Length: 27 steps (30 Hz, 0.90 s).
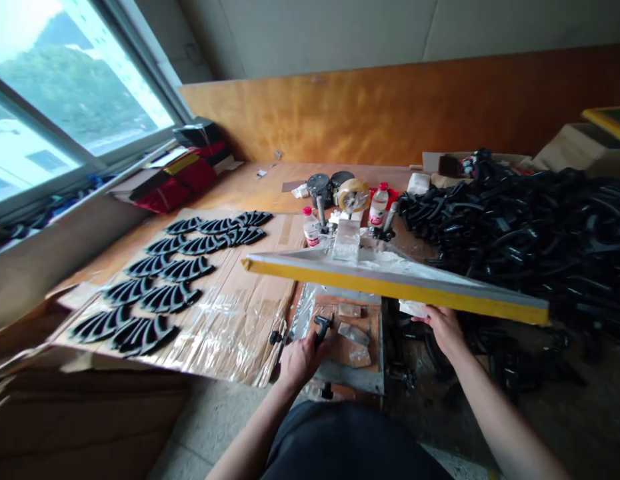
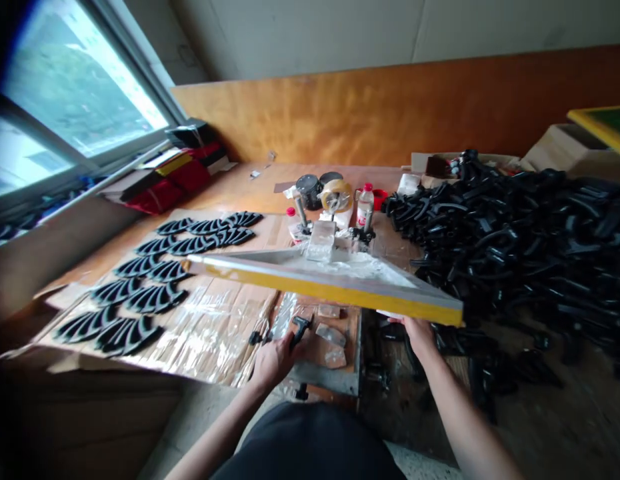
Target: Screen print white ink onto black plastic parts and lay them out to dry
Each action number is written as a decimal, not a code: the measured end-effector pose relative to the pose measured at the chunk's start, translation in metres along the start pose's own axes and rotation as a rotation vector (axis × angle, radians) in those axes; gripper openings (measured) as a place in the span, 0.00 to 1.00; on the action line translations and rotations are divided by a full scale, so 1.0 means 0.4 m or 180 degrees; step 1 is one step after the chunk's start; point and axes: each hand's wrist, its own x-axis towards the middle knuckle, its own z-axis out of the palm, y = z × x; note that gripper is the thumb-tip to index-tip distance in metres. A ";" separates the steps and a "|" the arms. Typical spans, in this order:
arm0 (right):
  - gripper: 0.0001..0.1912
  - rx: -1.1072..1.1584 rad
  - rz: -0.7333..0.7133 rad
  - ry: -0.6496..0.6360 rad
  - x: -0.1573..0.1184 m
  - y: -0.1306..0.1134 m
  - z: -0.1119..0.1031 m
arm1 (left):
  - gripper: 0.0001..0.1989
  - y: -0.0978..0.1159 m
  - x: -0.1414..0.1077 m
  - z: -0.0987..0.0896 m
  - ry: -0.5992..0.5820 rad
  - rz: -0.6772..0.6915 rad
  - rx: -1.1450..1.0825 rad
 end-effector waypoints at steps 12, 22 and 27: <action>0.12 -0.1909 -0.1676 -0.1167 -0.187 0.018 0.341 | 0.23 -0.096 -0.077 0.019 -0.0173 0.0246 -0.0102; 0.23 -0.3022 -0.3177 -0.2855 -0.268 0.108 0.479 | 0.22 -0.106 -0.070 0.015 -0.0380 0.0163 -0.0292; 0.24 -0.3237 -0.3145 -0.2954 -0.278 0.100 0.393 | 0.22 -0.109 -0.067 0.027 -0.0370 0.0242 -0.0229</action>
